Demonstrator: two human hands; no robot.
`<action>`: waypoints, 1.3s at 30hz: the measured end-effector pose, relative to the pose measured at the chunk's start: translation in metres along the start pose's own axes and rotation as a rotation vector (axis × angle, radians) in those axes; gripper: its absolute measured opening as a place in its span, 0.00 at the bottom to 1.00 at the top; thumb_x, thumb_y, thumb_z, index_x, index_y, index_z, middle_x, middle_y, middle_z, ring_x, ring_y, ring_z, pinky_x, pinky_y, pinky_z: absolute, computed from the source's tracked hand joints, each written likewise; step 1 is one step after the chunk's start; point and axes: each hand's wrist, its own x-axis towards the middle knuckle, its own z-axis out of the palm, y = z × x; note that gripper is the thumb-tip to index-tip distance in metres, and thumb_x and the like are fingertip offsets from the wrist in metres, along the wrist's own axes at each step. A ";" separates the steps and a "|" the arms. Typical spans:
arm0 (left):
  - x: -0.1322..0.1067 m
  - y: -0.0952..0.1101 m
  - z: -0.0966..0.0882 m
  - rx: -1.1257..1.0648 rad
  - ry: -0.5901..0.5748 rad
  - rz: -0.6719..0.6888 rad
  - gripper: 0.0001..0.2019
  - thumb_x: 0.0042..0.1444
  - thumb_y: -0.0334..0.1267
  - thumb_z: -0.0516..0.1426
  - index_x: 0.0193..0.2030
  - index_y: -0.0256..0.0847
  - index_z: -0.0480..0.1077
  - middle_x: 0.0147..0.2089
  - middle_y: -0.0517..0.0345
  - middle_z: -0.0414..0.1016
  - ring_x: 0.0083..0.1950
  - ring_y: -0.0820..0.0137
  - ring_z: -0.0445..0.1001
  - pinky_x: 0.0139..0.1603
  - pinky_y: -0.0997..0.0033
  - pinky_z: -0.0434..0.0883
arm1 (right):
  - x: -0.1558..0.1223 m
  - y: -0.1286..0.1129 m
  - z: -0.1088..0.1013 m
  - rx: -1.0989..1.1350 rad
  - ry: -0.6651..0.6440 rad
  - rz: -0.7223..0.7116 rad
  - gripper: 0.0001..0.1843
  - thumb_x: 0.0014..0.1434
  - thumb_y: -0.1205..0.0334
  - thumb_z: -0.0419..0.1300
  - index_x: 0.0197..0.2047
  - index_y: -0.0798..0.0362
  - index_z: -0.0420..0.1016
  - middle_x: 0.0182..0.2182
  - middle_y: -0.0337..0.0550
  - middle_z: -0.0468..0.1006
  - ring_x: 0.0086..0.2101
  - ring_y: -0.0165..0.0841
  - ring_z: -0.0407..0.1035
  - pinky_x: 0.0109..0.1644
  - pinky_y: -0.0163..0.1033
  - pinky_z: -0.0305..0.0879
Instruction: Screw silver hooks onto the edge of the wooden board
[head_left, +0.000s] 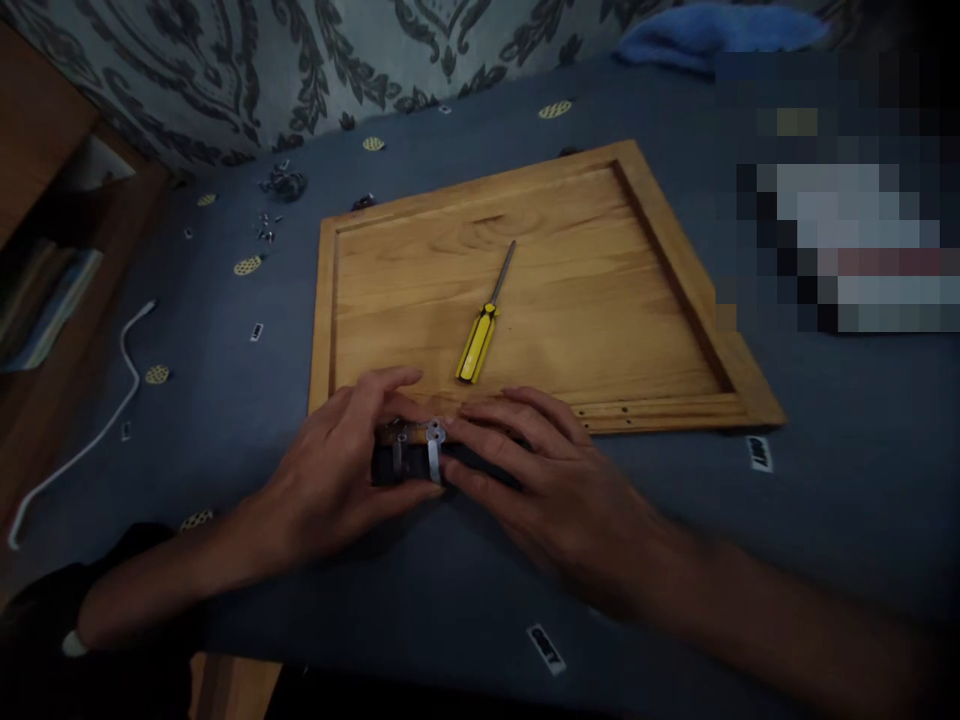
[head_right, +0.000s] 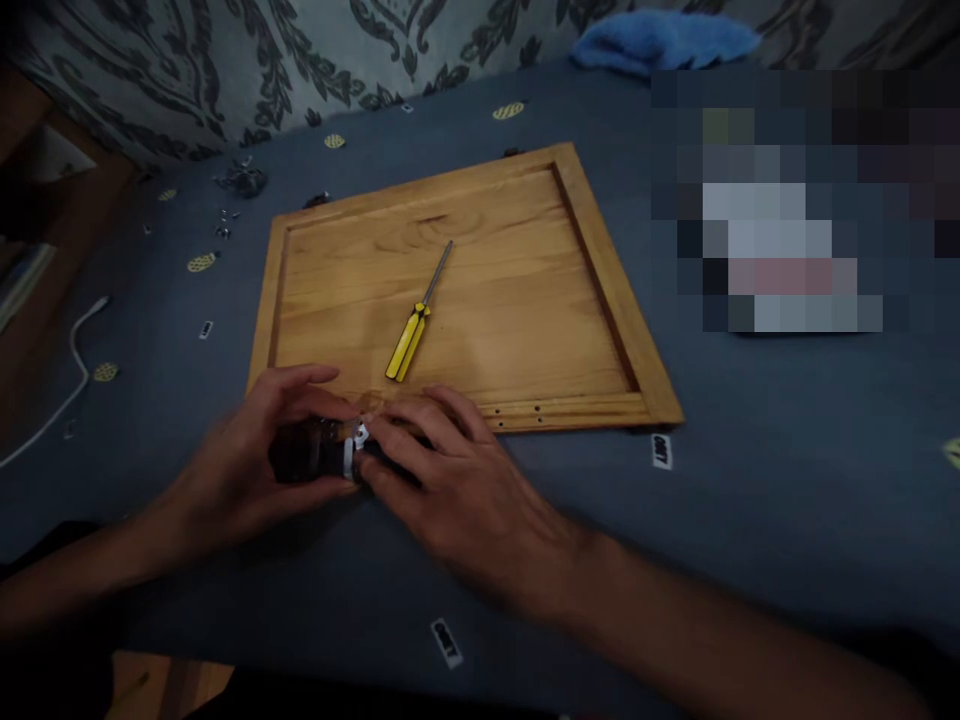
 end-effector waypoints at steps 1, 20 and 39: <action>0.000 0.000 0.000 0.001 -0.001 -0.001 0.37 0.55 0.38 0.68 0.66 0.49 0.54 0.51 0.55 0.80 0.56 0.57 0.79 0.56 0.52 0.75 | 0.000 0.000 0.000 0.005 -0.001 0.003 0.20 0.76 0.64 0.45 0.49 0.52 0.79 0.52 0.43 0.82 0.55 0.39 0.69 0.62 0.51 0.68; 0.000 0.000 0.000 0.014 0.000 0.012 0.35 0.56 0.42 0.68 0.65 0.50 0.54 0.51 0.55 0.80 0.55 0.58 0.79 0.56 0.52 0.75 | -0.004 0.001 0.006 -0.008 0.016 -0.002 0.11 0.72 0.63 0.54 0.48 0.50 0.79 0.53 0.41 0.81 0.56 0.38 0.68 0.64 0.51 0.61; 0.001 -0.001 0.001 0.034 -0.014 -0.001 0.35 0.55 0.40 0.68 0.64 0.52 0.55 0.52 0.57 0.79 0.56 0.59 0.79 0.56 0.54 0.75 | 0.002 0.000 -0.001 -0.056 -0.005 -0.003 0.20 0.76 0.64 0.45 0.46 0.49 0.80 0.48 0.40 0.82 0.50 0.38 0.70 0.62 0.54 0.65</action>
